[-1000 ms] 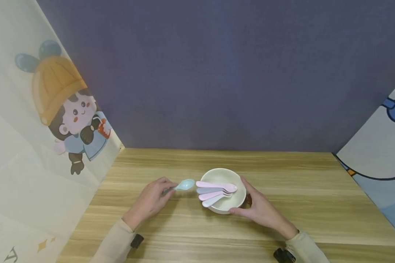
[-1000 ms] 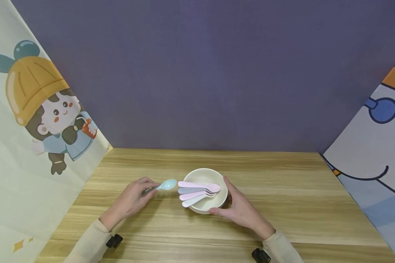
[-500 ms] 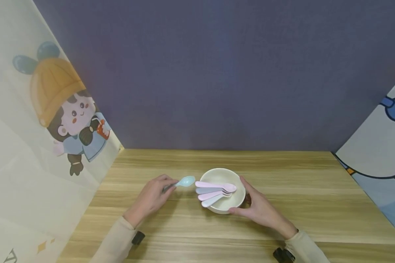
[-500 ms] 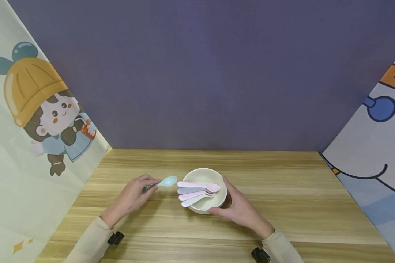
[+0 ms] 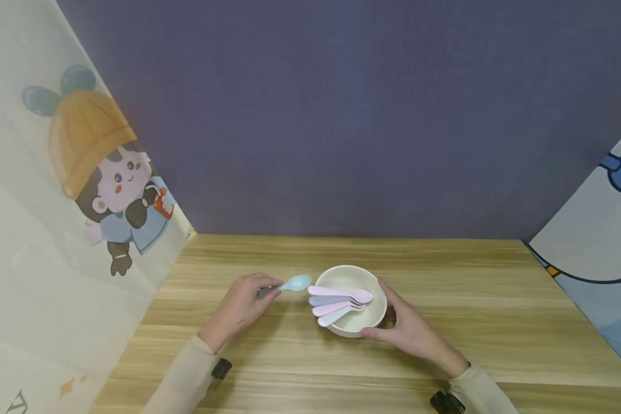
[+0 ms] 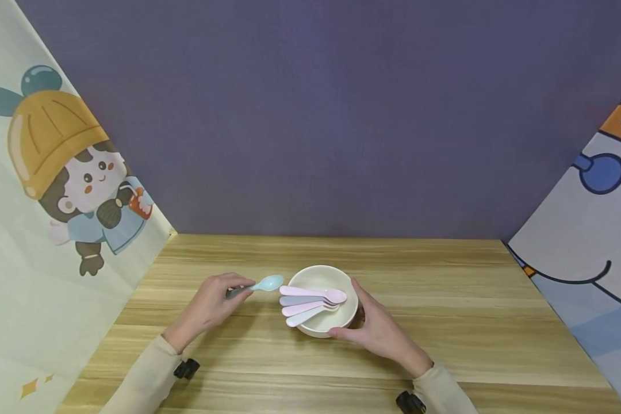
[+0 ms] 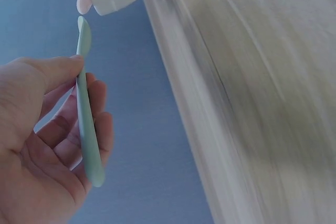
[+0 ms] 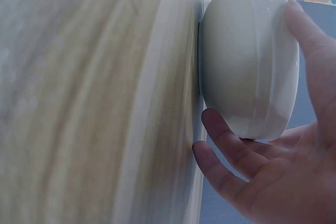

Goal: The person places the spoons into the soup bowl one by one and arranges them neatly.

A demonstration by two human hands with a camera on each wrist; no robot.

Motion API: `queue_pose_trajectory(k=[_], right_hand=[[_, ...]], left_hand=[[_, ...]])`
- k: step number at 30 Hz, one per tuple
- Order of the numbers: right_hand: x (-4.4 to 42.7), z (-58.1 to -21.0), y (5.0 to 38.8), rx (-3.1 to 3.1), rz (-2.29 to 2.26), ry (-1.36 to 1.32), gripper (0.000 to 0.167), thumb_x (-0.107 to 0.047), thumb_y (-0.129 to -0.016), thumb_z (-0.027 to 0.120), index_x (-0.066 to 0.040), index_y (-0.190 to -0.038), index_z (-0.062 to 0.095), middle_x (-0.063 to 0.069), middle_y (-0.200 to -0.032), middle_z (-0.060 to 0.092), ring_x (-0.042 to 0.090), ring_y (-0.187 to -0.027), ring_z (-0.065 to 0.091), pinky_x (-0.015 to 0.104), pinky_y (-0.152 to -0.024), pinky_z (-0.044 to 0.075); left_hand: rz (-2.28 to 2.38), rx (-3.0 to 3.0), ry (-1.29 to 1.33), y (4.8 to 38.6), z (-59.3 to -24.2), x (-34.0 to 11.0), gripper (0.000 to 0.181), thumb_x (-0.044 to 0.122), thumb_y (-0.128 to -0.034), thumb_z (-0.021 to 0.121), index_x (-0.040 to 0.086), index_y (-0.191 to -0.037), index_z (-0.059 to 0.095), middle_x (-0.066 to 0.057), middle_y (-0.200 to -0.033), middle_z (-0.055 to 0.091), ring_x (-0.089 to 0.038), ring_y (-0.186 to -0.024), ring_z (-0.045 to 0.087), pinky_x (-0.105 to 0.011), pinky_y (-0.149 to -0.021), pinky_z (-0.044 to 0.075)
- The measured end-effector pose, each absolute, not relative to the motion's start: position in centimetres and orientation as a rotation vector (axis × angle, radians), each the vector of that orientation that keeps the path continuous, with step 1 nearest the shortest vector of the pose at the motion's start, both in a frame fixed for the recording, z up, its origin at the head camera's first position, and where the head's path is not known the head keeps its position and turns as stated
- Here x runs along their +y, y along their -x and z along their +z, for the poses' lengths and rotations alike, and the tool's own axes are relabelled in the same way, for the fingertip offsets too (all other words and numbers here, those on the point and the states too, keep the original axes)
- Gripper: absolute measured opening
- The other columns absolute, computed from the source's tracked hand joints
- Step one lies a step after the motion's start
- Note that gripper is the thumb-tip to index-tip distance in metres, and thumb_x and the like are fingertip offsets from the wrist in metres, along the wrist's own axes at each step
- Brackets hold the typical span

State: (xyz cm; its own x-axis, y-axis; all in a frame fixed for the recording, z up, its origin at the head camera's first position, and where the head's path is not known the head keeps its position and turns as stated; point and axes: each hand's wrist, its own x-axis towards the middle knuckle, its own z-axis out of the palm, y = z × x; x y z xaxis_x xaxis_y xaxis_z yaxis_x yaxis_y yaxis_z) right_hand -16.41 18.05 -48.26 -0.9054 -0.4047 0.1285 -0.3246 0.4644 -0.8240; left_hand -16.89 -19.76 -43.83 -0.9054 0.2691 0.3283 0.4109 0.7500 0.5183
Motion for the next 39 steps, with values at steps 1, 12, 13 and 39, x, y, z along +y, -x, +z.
queue_pose_trajectory(k=[1, 12, 13, 39], right_hand=[[18.0, -48.3, 16.4, 2.612, -1.446, 0.656, 0.125, -0.046, -0.081, 0.093, -0.004, -0.170, 0.017, 0.021, -0.152, 0.058, 0.019, -0.110, 0.073, 0.025, -0.092, 0.059], [18.0, -48.2, 16.2, 2.623, -1.415, 0.646, 0.125, -0.048, -0.081, 0.092, -0.004, -0.170, 0.016, 0.021, -0.153, 0.057, 0.017, -0.109, 0.074, 0.028, -0.093, 0.060], [18.0, -48.2, 16.2, 2.627, -1.410, 0.644, 0.124, -0.048, -0.081, 0.092, -0.005, -0.170, 0.016, 0.021, -0.152, 0.058, 0.016, -0.108, 0.074, 0.028, -0.092, 0.059], [18.0, -48.3, 16.3, 2.599, -1.452, 0.643, 0.125, -0.046, -0.081, 0.093, -0.002, -0.169, 0.016, 0.024, -0.160, 0.049, 0.023, -0.118, 0.072, 0.023, -0.095, 0.058]], left_hand=[[-0.883, -2.712, 0.537, 17.0, -43.8, -19.7, 0.018, 0.015, -0.0941, 0.081, 0.012, -0.112, 0.082, 0.000, -0.106, 0.081, -0.017, -0.096, 0.076, -0.039, -0.086, 0.063], [-0.846, -2.694, 0.620, 17.7, -43.4, -18.7, 0.020, 0.016, -0.0965, 0.078, 0.009, -0.115, 0.082, -0.003, -0.109, 0.081, -0.023, -0.103, 0.076, -0.045, -0.097, 0.061], [-0.835, -2.696, 0.621, 17.7, -43.4, -18.6, 0.020, 0.016, -0.0964, 0.079, 0.010, -0.115, 0.082, -0.003, -0.109, 0.081, -0.023, -0.103, 0.076, -0.045, -0.098, 0.060], [-0.843, -2.719, 0.634, 18.6, -42.2, -16.6, 0.020, 0.017, -0.0997, 0.075, 0.012, -0.118, 0.081, -0.005, -0.114, 0.081, -0.023, -0.104, 0.077, -0.043, -0.095, 0.062]])
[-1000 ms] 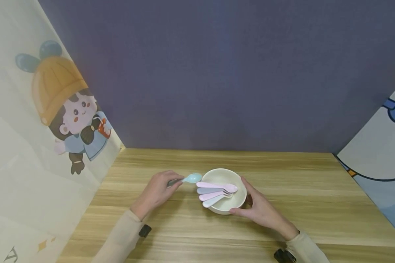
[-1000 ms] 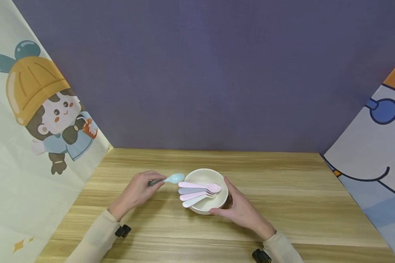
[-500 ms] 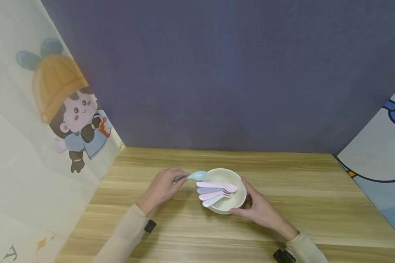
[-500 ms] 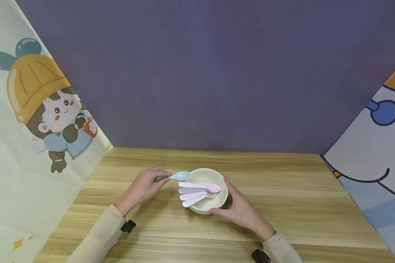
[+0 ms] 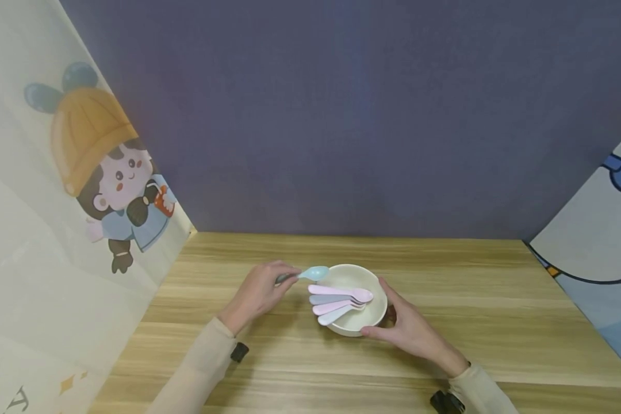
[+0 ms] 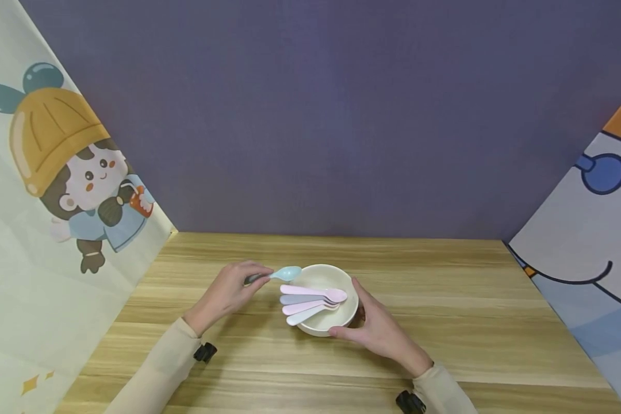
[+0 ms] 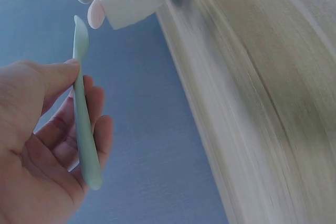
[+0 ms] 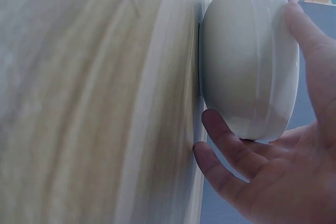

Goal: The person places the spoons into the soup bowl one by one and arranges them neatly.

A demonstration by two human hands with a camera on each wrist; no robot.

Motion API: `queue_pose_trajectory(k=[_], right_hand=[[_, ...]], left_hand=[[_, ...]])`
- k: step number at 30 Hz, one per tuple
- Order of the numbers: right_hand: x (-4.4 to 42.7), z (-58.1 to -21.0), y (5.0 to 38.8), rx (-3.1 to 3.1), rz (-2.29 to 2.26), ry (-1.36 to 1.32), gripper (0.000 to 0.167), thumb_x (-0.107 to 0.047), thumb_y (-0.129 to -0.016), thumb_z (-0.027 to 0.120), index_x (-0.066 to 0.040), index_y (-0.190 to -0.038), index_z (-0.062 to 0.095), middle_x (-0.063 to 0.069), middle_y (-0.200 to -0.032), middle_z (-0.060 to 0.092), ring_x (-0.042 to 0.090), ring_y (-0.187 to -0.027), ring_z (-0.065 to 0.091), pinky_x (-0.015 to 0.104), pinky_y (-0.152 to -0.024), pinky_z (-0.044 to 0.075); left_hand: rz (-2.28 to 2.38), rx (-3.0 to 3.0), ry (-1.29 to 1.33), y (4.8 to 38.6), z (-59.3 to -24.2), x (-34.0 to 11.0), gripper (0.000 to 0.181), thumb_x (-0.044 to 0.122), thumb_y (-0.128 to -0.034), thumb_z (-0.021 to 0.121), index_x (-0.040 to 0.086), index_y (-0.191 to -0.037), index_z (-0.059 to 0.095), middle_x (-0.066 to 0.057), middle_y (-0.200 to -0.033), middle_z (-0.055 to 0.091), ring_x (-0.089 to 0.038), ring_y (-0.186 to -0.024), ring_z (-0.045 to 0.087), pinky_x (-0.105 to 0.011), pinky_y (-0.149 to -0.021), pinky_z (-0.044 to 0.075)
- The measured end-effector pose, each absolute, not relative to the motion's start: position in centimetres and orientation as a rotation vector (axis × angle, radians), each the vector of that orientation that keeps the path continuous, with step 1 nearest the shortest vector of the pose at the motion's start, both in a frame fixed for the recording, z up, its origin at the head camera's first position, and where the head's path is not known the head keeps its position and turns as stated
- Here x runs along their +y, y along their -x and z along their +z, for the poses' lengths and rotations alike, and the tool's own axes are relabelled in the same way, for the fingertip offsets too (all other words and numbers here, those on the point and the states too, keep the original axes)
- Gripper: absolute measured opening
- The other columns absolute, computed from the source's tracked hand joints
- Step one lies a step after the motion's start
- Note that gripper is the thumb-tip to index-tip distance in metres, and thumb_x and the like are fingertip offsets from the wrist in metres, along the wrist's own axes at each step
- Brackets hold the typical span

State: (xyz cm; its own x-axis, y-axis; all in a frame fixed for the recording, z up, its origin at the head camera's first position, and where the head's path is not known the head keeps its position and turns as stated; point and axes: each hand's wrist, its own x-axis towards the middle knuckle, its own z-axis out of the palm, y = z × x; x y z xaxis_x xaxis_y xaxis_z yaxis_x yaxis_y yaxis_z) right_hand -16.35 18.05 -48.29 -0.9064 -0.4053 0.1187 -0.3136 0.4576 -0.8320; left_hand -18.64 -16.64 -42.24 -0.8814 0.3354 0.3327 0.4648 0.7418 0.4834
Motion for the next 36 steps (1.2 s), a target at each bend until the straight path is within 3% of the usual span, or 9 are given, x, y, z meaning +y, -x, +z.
queue_pose_trajectory(k=[16, 26, 36], right_hand=[[17.9, -48.2, 16.3, 2.599, -1.443, 0.643, 0.125, -0.045, -0.082, 0.092, 0.000, -0.169, 0.015, 0.026, -0.159, 0.050, 0.023, -0.117, 0.073, 0.024, -0.096, 0.059], [18.0, -48.0, 16.1, 2.643, -1.376, 0.616, 0.126, -0.049, -0.081, 0.092, -0.003, -0.170, 0.015, 0.020, -0.147, 0.061, 0.011, -0.103, 0.073, 0.027, -0.091, 0.059], [18.0, -48.0, 16.2, 2.641, -1.393, 0.627, 0.125, -0.048, -0.081, 0.092, -0.003, -0.170, 0.016, 0.021, -0.149, 0.060, 0.014, -0.106, 0.074, 0.025, -0.092, 0.058]], left_hand=[[-0.811, -2.733, 0.646, 19.2, -42.3, -16.1, 0.020, 0.020, -0.0992, 0.076, 0.013, -0.118, 0.081, -0.004, -0.113, 0.081, -0.023, -0.103, 0.076, -0.045, -0.096, 0.061], [-0.837, -2.782, 0.636, 19.5, -42.1, -15.1, 0.021, 0.022, -0.0991, 0.076, 0.016, -0.118, 0.081, -0.004, -0.120, 0.080, -0.026, -0.111, 0.076, -0.047, -0.101, 0.060], [-0.803, -2.782, 0.657, 19.9, -42.0, -14.9, 0.020, 0.023, -0.1004, 0.075, 0.017, -0.118, 0.081, -0.003, -0.117, 0.081, -0.023, -0.105, 0.077, -0.043, -0.095, 0.062]])
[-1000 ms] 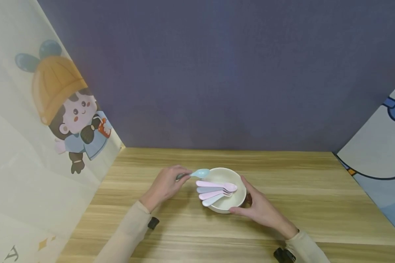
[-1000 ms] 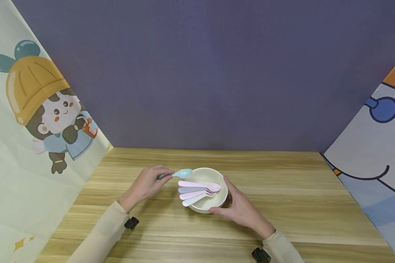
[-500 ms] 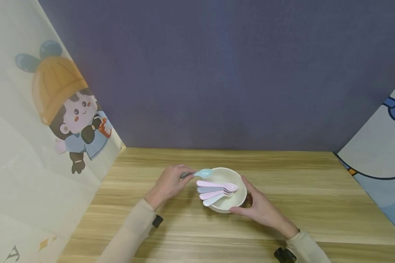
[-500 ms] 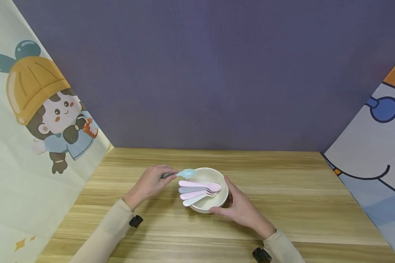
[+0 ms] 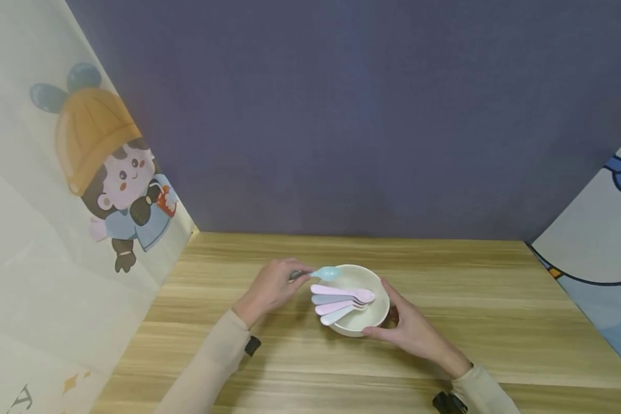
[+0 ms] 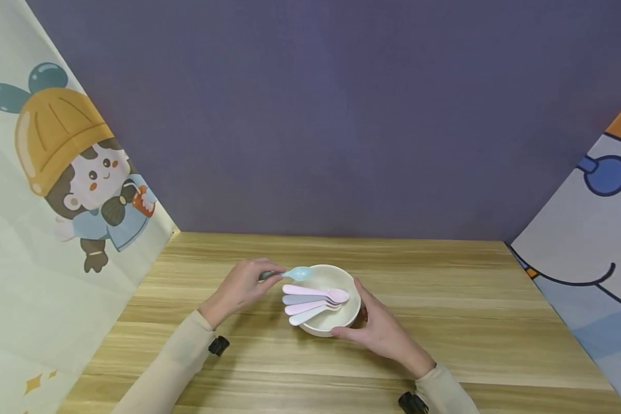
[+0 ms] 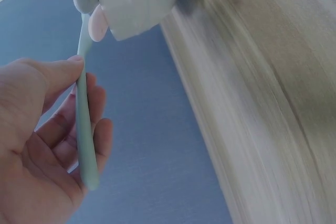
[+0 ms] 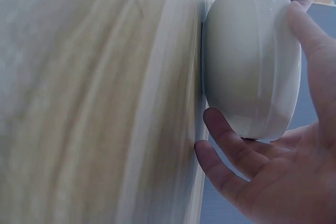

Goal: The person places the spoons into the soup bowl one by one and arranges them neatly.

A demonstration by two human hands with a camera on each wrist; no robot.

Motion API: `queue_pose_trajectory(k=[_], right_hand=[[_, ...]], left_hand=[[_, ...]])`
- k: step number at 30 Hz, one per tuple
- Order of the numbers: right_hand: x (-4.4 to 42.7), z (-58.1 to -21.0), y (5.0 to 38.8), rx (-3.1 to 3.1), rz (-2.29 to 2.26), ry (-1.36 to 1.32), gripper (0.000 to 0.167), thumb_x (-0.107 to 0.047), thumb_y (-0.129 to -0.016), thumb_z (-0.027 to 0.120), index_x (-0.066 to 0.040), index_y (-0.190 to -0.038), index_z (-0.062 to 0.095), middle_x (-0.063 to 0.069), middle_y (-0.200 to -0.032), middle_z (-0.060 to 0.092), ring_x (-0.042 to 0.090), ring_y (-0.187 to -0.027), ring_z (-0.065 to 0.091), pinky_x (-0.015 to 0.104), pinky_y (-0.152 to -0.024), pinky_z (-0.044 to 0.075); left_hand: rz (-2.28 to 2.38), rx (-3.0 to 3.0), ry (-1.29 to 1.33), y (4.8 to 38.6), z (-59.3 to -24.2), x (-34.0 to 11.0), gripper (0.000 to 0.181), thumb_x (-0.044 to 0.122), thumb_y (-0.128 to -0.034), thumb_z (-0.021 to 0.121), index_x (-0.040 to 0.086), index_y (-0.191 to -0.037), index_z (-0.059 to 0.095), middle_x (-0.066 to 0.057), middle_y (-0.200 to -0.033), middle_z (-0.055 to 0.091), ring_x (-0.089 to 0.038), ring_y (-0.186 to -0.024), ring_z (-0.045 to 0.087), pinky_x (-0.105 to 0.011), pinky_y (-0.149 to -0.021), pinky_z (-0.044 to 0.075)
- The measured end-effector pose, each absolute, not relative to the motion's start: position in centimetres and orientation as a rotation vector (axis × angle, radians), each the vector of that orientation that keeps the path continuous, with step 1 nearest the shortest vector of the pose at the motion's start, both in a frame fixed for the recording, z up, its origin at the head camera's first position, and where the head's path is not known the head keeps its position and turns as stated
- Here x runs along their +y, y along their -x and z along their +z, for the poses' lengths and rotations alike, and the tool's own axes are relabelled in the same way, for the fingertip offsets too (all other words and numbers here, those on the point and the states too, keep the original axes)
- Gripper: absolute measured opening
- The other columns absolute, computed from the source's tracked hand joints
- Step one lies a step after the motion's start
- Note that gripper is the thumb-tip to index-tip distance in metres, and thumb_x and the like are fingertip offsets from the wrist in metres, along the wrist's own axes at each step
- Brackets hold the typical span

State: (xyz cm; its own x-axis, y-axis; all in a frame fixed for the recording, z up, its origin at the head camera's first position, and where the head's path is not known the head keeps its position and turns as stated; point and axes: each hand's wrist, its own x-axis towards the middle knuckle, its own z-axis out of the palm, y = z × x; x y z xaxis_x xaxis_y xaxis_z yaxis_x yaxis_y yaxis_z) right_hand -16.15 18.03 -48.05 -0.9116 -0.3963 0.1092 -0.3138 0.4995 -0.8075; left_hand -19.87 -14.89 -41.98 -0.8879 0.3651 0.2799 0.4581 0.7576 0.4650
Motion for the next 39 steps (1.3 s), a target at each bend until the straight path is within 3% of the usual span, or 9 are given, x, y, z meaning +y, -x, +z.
queue_pose_trajectory(k=[6, 15, 22, 39], right_hand=[[18.2, -48.0, 16.1, 2.677, -1.354, 0.609, 0.126, -0.049, -0.081, 0.092, -0.001, -0.169, 0.016, 0.018, -0.143, 0.064, 0.011, -0.101, 0.073, 0.024, -0.090, 0.057], [18.1, -48.1, 16.0, 2.665, -1.358, 0.617, 0.126, -0.049, -0.081, 0.092, 0.001, -0.169, 0.017, 0.021, -0.146, 0.061, 0.009, -0.101, 0.072, 0.025, -0.090, 0.058], [18.2, -48.1, 16.1, 2.662, -1.368, 0.618, 0.125, -0.048, -0.081, 0.092, 0.000, -0.169, 0.017, 0.020, -0.145, 0.062, 0.013, -0.102, 0.072, 0.026, -0.089, 0.059], [18.1, -48.0, 16.2, 2.676, -1.361, 0.624, 0.125, -0.049, -0.081, 0.092, 0.000, -0.169, 0.018, 0.023, -0.150, 0.059, 0.012, -0.105, 0.072, 0.027, -0.092, 0.060]], left_hand=[[-0.778, -2.777, 0.705, 20.1, -41.8, -14.4, 0.020, 0.023, -0.1003, 0.075, 0.017, -0.119, 0.081, -0.002, -0.112, 0.081, -0.016, -0.094, 0.076, -0.035, -0.084, 0.062], [-0.747, -2.816, 0.762, 20.3, -41.8, -13.6, 0.023, 0.026, -0.1013, 0.074, 0.015, -0.121, 0.081, -0.003, -0.112, 0.081, -0.015, -0.092, 0.075, -0.034, -0.083, 0.061], [-0.751, -2.814, 0.787, 20.7, -41.5, -13.0, 0.022, 0.025, -0.1018, 0.073, 0.014, -0.119, 0.081, -0.005, -0.117, 0.081, -0.021, -0.104, 0.076, -0.040, -0.095, 0.061], [-0.691, -2.895, 0.818, 21.1, -41.5, -11.1, 0.023, 0.025, -0.1027, 0.072, 0.019, -0.123, 0.080, -0.005, -0.127, 0.078, -0.024, -0.118, 0.074, -0.044, -0.106, 0.058]])
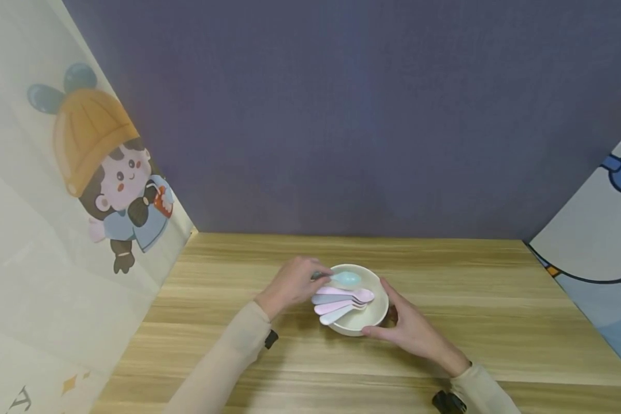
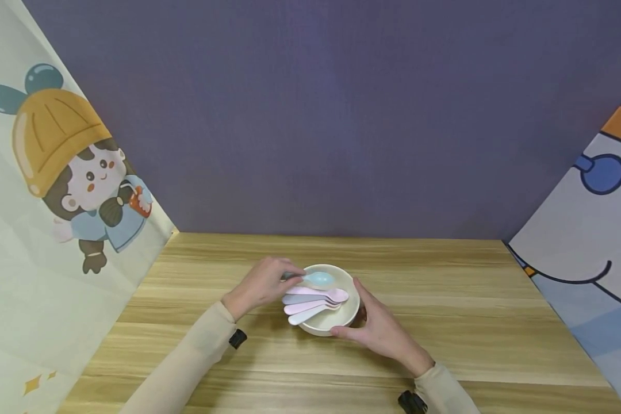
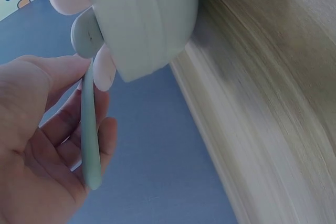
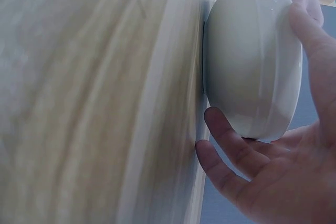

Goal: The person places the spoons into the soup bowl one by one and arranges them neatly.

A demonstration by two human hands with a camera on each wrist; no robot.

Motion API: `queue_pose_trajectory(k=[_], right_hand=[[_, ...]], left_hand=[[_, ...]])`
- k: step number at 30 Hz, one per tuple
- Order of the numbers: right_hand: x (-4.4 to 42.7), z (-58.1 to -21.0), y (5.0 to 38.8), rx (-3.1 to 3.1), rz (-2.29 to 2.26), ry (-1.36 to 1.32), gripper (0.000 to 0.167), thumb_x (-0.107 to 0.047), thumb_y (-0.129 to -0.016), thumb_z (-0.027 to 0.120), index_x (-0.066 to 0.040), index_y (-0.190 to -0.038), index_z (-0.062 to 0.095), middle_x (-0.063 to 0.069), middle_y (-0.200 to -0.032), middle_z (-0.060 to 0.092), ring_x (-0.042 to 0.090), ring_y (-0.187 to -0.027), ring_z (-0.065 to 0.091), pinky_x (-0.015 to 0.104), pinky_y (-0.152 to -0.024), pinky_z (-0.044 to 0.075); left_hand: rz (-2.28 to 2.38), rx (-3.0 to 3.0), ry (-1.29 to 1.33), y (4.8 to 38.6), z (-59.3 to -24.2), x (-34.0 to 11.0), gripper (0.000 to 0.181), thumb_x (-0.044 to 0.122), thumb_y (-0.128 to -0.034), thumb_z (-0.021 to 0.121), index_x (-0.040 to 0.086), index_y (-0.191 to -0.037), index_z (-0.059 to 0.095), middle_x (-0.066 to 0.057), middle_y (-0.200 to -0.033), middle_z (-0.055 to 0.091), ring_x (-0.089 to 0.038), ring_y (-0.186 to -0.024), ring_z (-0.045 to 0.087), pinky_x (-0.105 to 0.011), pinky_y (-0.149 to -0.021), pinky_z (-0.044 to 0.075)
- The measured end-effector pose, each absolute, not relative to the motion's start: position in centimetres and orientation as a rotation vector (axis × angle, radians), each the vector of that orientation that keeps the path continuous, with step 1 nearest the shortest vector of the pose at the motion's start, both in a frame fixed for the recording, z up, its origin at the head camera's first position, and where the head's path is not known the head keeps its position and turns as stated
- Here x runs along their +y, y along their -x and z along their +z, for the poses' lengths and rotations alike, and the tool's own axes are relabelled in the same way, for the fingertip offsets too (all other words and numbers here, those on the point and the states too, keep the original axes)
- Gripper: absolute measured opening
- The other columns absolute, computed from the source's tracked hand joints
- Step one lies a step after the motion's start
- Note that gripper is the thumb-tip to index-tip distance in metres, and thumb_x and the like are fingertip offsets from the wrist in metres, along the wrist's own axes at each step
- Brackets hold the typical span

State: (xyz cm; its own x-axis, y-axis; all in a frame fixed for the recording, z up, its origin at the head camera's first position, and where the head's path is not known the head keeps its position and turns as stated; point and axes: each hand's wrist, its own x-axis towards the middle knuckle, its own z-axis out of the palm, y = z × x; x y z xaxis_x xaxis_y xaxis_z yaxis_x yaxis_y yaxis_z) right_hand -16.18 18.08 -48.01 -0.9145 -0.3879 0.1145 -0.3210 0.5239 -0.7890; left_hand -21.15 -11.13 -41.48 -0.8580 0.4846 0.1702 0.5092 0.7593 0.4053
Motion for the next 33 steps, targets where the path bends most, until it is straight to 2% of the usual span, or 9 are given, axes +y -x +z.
queue_pose_trajectory(k=[15, 23, 33], right_hand=[[18.0, -47.7, 16.0, 2.692, -1.314, 0.594, 0.125, -0.050, -0.082, 0.091, 0.000, -0.169, 0.017, 0.019, -0.143, 0.064, 0.012, -0.101, 0.071, 0.026, -0.088, 0.058], [18.1, -47.7, 16.0, 2.667, -1.337, 0.604, 0.125, -0.050, -0.082, 0.090, 0.001, -0.169, 0.015, 0.021, -0.147, 0.062, 0.014, -0.107, 0.072, 0.027, -0.091, 0.059], [18.1, -47.8, 16.1, 2.683, -1.318, 0.611, 0.125, -0.051, -0.082, 0.090, -0.001, -0.169, 0.016, 0.019, -0.147, 0.062, 0.011, -0.104, 0.071, 0.025, -0.089, 0.058]], left_hand=[[-0.682, -2.891, 0.858, 21.5, -41.7, -10.2, 0.022, 0.025, -0.1012, 0.074, 0.019, -0.121, 0.081, -0.004, -0.123, 0.080, -0.022, -0.114, 0.076, -0.040, -0.102, 0.060], [-0.684, -2.913, 0.868, 21.6, -41.7, -9.3, 0.021, 0.024, -0.1006, 0.075, 0.020, -0.120, 0.082, -0.002, -0.123, 0.080, -0.021, -0.115, 0.075, -0.038, -0.101, 0.060], [-0.654, -2.897, 0.904, 21.6, -41.9, -8.7, 0.020, 0.024, -0.1000, 0.076, 0.018, -0.118, 0.082, -0.001, -0.120, 0.081, -0.020, -0.112, 0.076, -0.036, -0.098, 0.060]])
